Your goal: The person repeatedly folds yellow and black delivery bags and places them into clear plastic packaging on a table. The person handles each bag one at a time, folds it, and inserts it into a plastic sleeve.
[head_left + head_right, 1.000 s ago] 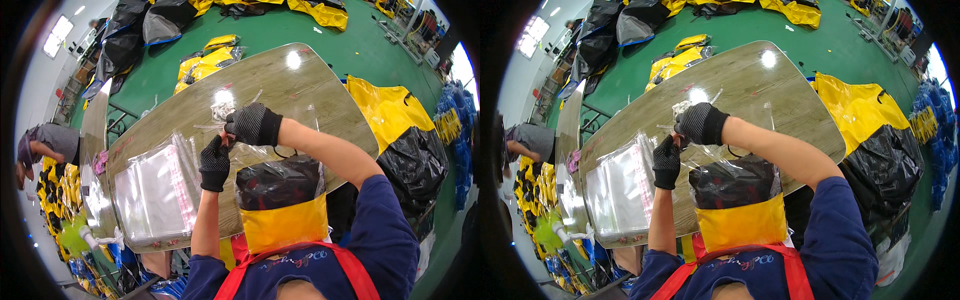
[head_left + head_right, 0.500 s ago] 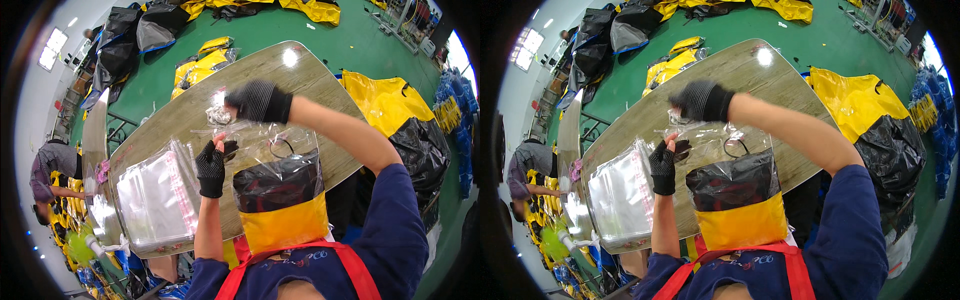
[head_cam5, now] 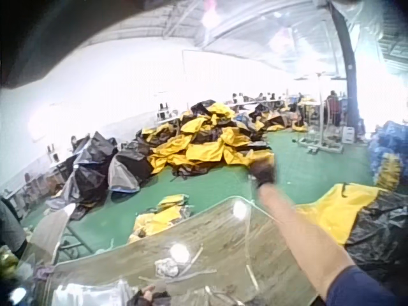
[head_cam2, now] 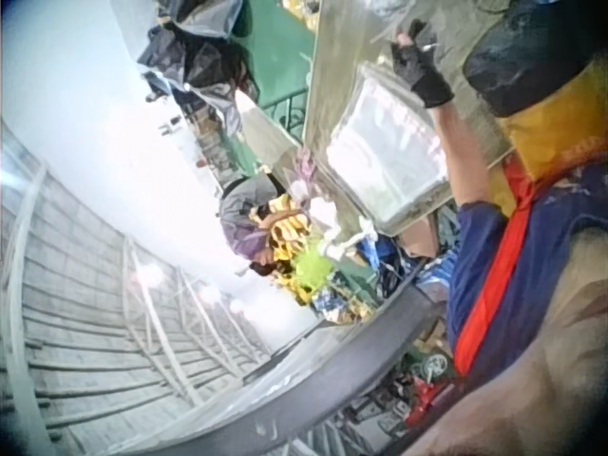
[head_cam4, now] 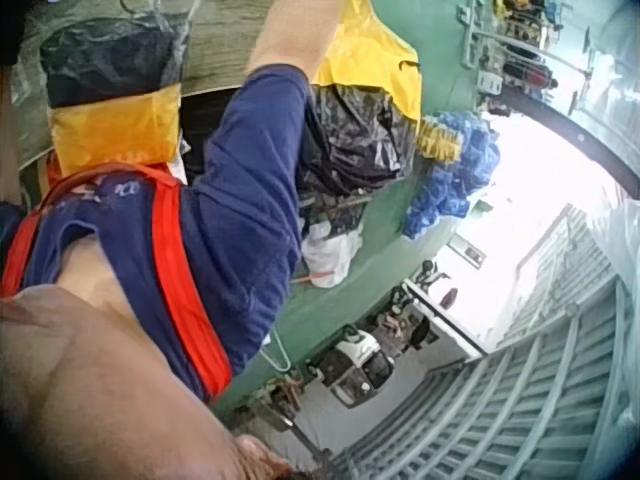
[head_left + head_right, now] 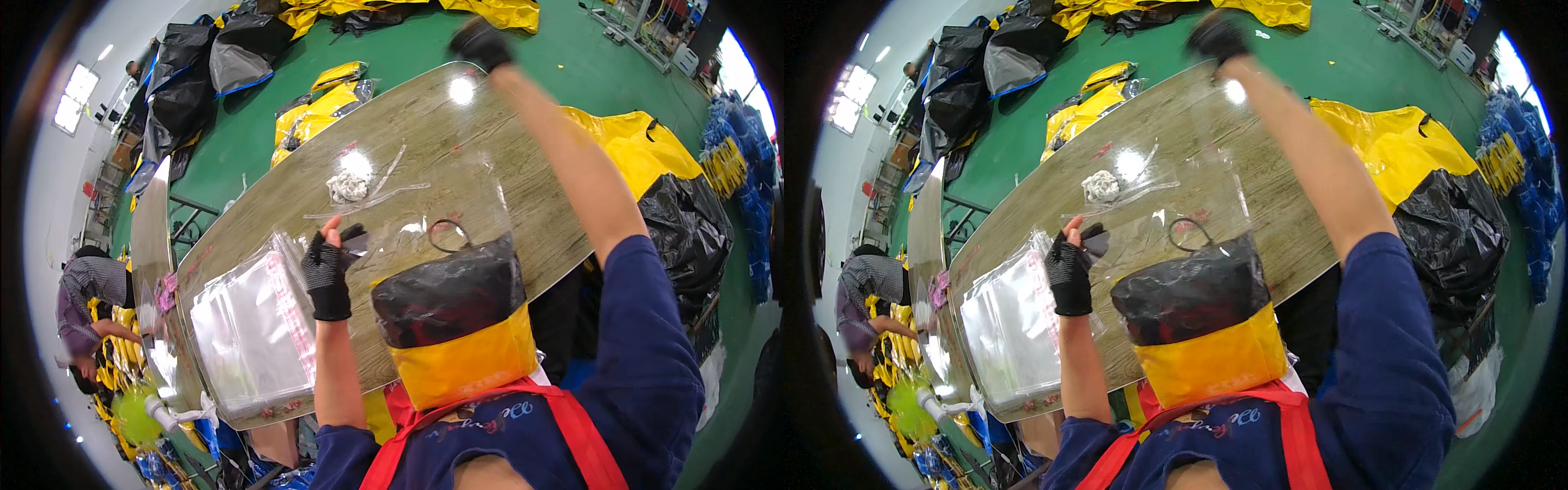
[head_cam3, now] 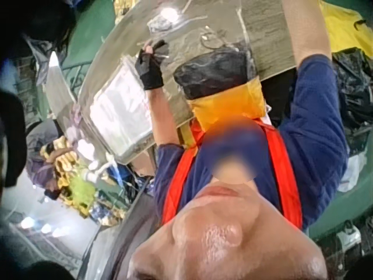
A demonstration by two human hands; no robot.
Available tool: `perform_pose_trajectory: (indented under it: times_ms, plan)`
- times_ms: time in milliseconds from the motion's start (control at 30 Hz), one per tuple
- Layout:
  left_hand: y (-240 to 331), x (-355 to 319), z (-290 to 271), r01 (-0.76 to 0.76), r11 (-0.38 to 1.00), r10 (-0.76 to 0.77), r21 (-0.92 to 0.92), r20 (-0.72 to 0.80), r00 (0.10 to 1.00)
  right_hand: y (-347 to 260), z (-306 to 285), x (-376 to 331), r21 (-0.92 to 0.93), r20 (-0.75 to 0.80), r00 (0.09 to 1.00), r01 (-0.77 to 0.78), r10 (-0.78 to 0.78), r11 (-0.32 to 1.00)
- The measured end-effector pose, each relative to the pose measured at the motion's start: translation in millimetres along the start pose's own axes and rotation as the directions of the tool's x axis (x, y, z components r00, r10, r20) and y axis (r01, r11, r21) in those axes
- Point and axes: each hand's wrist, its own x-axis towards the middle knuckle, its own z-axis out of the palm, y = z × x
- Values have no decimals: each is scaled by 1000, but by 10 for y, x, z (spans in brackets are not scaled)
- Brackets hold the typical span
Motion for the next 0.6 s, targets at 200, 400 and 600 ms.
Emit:
perform_pose_trajectory:
  times_ms: [200, 400, 600]
  plan:
    - [-286, 174, -358, 112, 973, -94, -201, 95, 991, 819, -199, -587, 64, 496, 819, -365, 288, 929]
    - [-41, 268, -614, 244, 875, -273, 417, 12, 962, 175, 207, -1467, 532, 792, 601, -765, 106, 363]
    - [94, -35, -560, 428, 841, -394, -331, 168, 904, -142, -237, -1781, 664, 731, 678, -733, -78, -148]
